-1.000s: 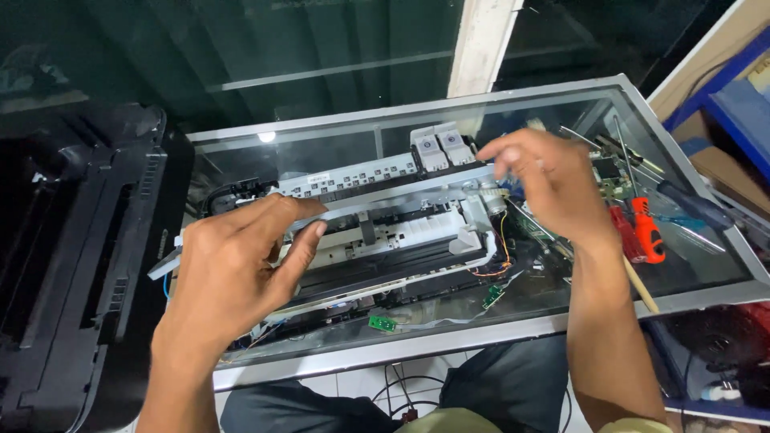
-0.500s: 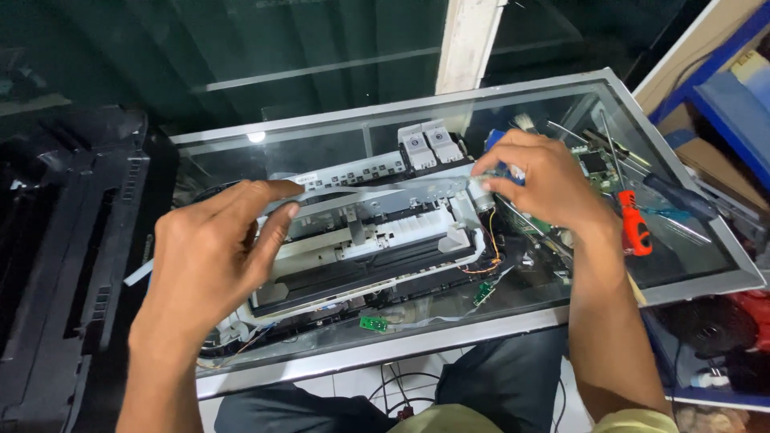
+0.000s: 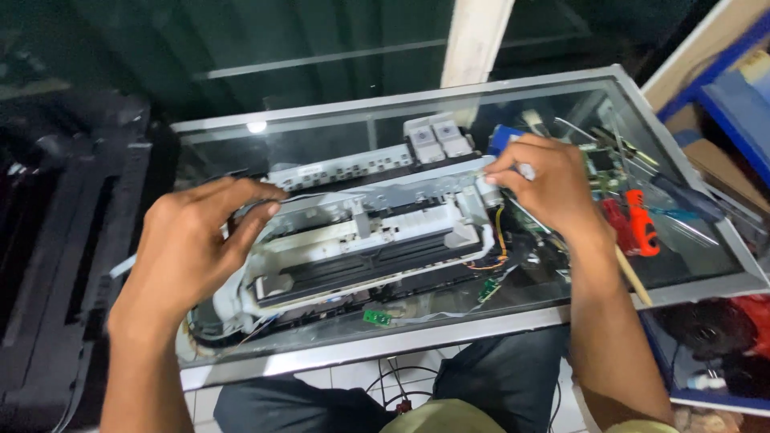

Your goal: The person disassembles a printer on a glass table, using a brush to clean internal components and a screwdriver to remove screws. They remove a large internal assembly, flip it over, and then proceed to disconnect ribbon cables and remove smaller plastic parts.

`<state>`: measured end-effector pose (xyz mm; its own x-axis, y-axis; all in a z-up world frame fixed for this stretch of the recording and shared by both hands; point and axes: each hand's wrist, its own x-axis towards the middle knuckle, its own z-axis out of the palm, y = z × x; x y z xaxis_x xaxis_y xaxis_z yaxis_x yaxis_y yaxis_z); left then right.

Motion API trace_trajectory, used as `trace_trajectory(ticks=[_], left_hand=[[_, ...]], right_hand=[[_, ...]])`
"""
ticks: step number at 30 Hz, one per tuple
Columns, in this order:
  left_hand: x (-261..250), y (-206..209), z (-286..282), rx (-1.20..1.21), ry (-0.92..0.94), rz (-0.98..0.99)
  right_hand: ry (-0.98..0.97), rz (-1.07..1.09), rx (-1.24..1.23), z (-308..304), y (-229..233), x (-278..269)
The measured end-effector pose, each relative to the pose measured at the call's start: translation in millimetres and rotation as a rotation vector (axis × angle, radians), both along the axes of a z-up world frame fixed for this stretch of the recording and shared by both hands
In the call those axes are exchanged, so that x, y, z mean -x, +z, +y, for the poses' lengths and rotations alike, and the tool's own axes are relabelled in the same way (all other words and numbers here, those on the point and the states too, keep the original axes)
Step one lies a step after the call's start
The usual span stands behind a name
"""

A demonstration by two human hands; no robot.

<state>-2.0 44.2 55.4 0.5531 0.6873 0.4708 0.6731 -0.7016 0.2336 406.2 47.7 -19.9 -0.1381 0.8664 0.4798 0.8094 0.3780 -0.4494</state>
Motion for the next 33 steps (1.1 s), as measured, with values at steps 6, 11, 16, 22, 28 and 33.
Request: trace_trajectory(ticks=[6,11,16,22,28,33], left_hand=[[5,0,1,-0.005,0.031,0.042],[2,-1,6,0.027,0.138,0.136],[0,4,6,0.025,0.118,0.106],[16,2,9,0.025,0.064,0.088],[45,9,3,0.076,0.11,0.085],[65,3,5,0.062,0.04,-0.04]], right_hand=[[0.071,-0.044,-0.054,-4,-1,1],[0.102,-0.031,-0.083,-4,14,20],[0.322,-0.117,-0.106,9,20,49],[0.374,-0.139,-0.097,21,15,57],[0.349,-0.203,-0.139,24,8,50],[0.32,-0.208,-0.131,27,4,49]])
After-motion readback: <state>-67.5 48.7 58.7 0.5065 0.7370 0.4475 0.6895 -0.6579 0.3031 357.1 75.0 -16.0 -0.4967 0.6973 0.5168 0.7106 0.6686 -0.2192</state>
